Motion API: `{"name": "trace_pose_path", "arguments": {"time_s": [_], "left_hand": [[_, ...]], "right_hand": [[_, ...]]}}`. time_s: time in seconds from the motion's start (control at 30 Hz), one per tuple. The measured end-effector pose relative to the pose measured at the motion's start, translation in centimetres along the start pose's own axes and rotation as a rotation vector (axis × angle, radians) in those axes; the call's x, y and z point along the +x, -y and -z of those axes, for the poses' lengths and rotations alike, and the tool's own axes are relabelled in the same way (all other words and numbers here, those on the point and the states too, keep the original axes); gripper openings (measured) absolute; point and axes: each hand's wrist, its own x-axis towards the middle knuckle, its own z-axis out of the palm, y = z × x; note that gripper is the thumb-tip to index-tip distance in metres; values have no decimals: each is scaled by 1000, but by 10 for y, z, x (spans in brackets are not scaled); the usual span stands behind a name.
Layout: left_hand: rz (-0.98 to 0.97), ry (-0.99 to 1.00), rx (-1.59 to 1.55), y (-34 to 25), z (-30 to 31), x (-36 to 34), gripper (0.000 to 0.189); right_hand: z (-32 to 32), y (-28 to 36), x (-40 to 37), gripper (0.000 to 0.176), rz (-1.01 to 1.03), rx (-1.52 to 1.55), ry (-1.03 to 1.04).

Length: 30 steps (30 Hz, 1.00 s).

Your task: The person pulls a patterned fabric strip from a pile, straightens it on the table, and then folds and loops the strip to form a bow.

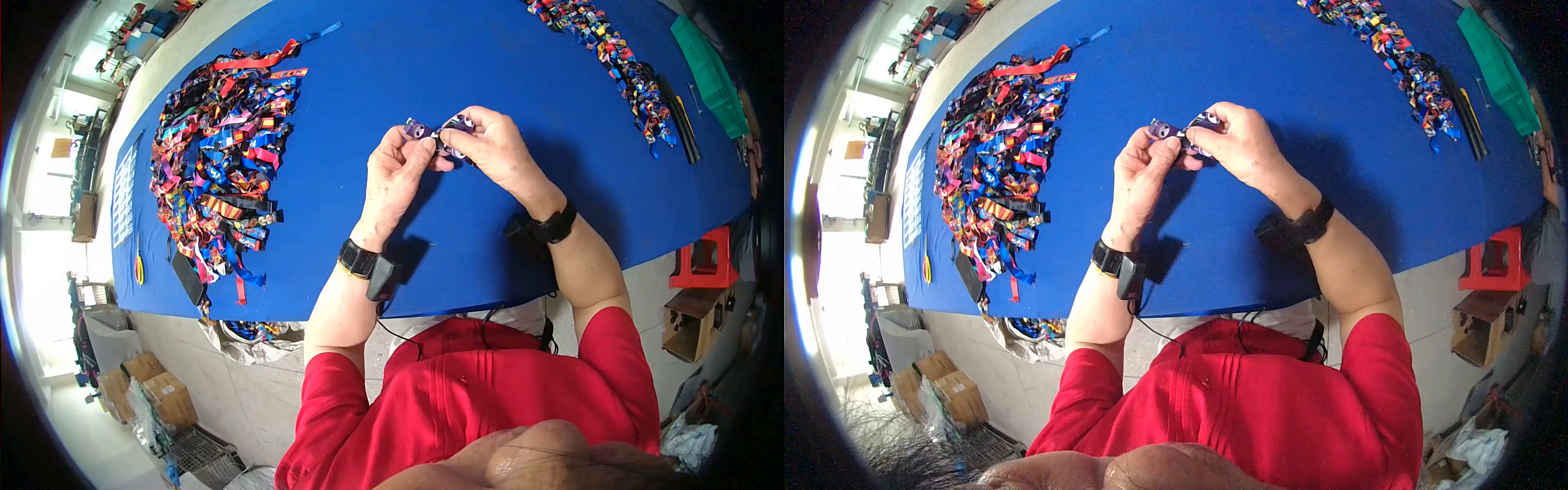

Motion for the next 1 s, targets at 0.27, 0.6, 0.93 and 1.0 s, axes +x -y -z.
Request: {"name": "trace_pose_path", "arguments": {"time_s": [0.27,0.6,0.93,1.0], "left_hand": [[64,13,79,-1,3,0,14],[68,-12,173,2,7,2,13],[117,-52,204,1,8,3,15],[104,-29,170,-1,8,3,15]], "right_hand": [[-3,8,-3,13,-14,17,15],[-7,-2,-3,11,-34,41,27],[-11,-9,-4,14,4,-31,26],[-9,-8,-4,14,23,2,15]]}}
